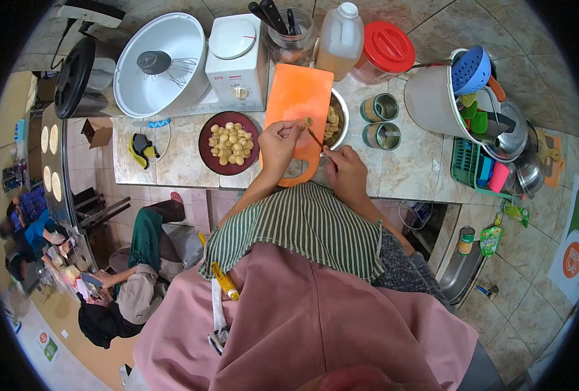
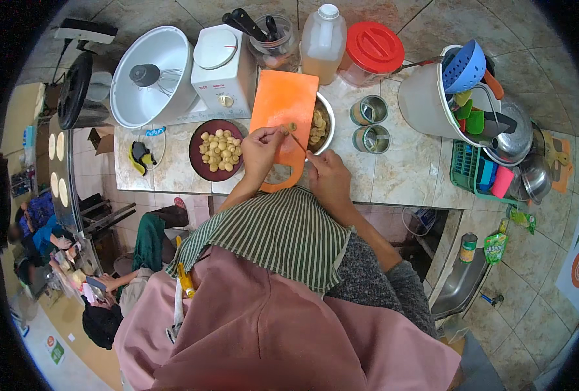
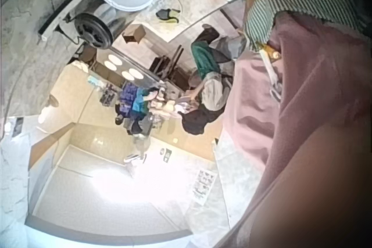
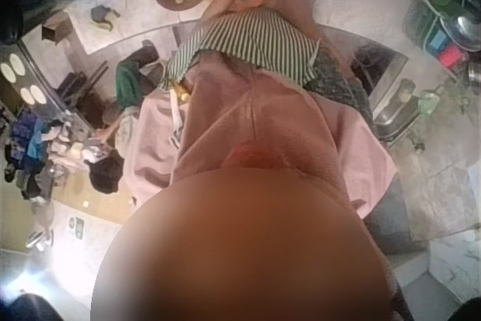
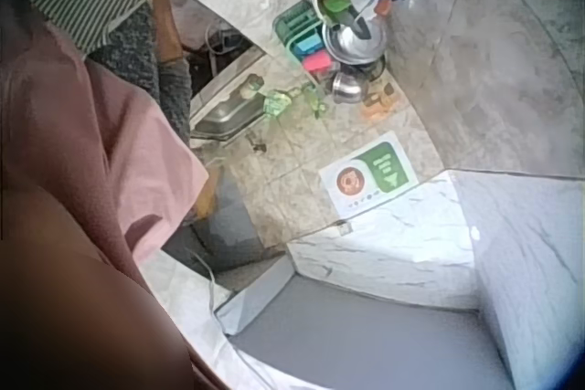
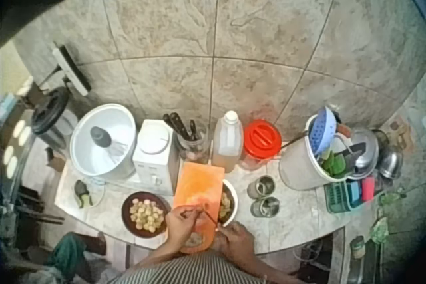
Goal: Chop button mushrooms on a cutting board using a small knife.
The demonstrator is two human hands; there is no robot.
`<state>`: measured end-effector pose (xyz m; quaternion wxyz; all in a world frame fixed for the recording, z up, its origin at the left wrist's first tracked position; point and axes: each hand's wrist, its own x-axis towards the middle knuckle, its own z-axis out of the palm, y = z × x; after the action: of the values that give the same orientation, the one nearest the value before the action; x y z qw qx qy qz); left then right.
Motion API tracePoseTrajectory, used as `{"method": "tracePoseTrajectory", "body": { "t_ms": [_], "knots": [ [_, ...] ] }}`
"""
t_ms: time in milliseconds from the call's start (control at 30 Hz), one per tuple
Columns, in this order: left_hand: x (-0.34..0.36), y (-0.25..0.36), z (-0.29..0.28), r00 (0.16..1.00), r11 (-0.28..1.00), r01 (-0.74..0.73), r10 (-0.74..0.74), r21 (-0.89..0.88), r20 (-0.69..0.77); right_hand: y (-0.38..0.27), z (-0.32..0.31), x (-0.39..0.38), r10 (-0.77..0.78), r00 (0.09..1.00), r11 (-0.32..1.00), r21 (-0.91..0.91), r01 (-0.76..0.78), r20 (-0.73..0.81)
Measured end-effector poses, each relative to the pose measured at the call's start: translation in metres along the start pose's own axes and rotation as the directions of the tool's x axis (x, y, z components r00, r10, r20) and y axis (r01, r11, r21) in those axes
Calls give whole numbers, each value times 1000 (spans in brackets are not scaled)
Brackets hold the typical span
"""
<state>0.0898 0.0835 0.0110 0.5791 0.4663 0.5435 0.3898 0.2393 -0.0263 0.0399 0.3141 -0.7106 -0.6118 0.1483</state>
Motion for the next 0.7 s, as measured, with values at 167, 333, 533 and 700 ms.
{"method": "tracePoseTrajectory", "body": {
  "t_ms": [167, 333, 533, 700],
  "knots": [
    [-1, 3, -1, 1000, 998, -10, 9, 56, 21, -13, 3, 20, -87, 992, 996, -12, 86, -87],
    [-3, 6, 1, 998, 989, -62, 62, 134, 1, -13, 9, 25, -81, 997, 996, -48, 81, 12],
    [-1, 1, 1, 996, 988, -93, 93, 122, 4, -13, 33, 42, -70, 997, 996, -62, 68, -32],
    [-1, -3, -2, 1000, 994, -20, 20, 104, -3, -3, 12, 5, -14, 1000, 1000, 25, 14, -22]
  ]
}}
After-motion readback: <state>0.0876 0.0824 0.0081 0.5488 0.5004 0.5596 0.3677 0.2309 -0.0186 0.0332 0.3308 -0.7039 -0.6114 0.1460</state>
